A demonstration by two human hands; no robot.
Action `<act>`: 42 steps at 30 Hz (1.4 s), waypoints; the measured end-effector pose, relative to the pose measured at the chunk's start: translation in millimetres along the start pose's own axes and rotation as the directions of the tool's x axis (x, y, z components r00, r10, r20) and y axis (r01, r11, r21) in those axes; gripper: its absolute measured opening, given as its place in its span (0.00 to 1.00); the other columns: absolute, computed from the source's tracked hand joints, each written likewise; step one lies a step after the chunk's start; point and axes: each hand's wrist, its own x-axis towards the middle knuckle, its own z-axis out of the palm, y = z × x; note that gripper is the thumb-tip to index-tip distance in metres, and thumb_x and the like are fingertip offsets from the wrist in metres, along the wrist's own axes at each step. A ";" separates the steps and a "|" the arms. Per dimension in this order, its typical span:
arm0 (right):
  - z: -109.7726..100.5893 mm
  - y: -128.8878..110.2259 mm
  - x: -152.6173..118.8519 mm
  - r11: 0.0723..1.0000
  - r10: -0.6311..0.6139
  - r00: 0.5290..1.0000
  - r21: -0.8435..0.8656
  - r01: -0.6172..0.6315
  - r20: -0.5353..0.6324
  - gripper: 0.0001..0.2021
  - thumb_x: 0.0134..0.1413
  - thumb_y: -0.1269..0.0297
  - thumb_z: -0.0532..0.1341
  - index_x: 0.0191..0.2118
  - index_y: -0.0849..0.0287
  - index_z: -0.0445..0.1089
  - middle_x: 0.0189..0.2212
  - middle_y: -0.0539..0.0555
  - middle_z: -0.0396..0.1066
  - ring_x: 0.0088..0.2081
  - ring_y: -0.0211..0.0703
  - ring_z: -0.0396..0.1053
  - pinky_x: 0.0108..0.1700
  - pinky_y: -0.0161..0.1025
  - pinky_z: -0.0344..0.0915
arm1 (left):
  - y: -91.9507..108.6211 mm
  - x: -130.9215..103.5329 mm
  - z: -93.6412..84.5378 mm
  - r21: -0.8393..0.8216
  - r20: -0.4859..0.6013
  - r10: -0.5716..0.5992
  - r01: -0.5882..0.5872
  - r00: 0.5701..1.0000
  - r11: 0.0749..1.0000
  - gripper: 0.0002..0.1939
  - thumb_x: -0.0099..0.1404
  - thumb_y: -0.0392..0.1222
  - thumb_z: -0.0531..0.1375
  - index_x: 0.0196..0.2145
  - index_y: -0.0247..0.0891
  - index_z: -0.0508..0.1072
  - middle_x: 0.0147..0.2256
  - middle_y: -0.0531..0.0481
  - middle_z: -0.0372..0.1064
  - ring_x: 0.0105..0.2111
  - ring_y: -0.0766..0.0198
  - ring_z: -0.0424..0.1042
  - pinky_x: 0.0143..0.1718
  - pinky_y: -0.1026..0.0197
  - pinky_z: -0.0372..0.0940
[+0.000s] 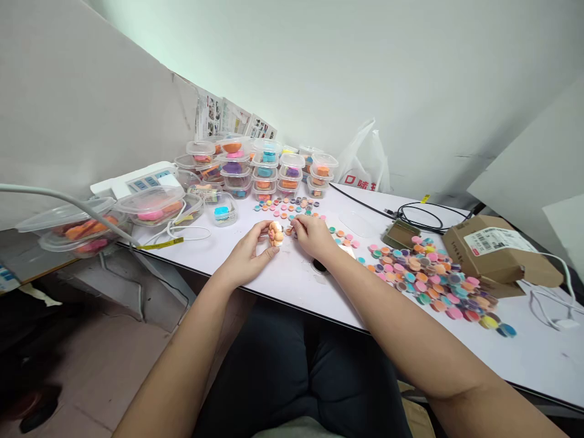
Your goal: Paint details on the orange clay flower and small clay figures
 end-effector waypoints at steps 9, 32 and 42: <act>-21.1 -37.1 -5.8 0.676 0.301 0.930 0.735 -0.053 -0.210 0.22 0.59 0.41 0.61 0.33 0.57 0.72 0.24 0.51 0.72 0.22 0.36 0.66 0.26 0.35 0.64 | 4.2 -1.1 0.8 0.077 0.009 0.003 -0.004 1.000 0.997 0.29 0.69 0.48 0.61 0.64 0.42 0.58 0.65 0.40 0.62 0.64 0.52 0.66 0.67 0.45 0.61; -15.6 -32.4 -2.7 0.579 0.438 0.899 0.773 -0.258 -0.027 0.22 0.57 0.43 0.65 0.28 0.60 0.72 0.22 0.49 0.71 0.19 0.31 0.64 0.22 0.32 0.63 | 8.4 -4.5 4.2 0.335 0.012 0.120 -0.117 0.993 0.935 0.28 0.72 0.46 0.58 0.66 0.42 0.56 0.64 0.39 0.63 0.63 0.53 0.66 0.64 0.47 0.63; -12.6 -27.8 -2.6 0.638 0.437 0.898 0.718 -0.277 -0.042 0.22 0.58 0.44 0.64 0.28 0.60 0.72 0.22 0.50 0.72 0.19 0.32 0.64 0.22 0.32 0.63 | 9.0 -3.1 5.1 0.351 0.010 0.124 -0.120 0.992 0.929 0.28 0.72 0.46 0.58 0.66 0.42 0.56 0.63 0.39 0.63 0.63 0.52 0.66 0.64 0.46 0.63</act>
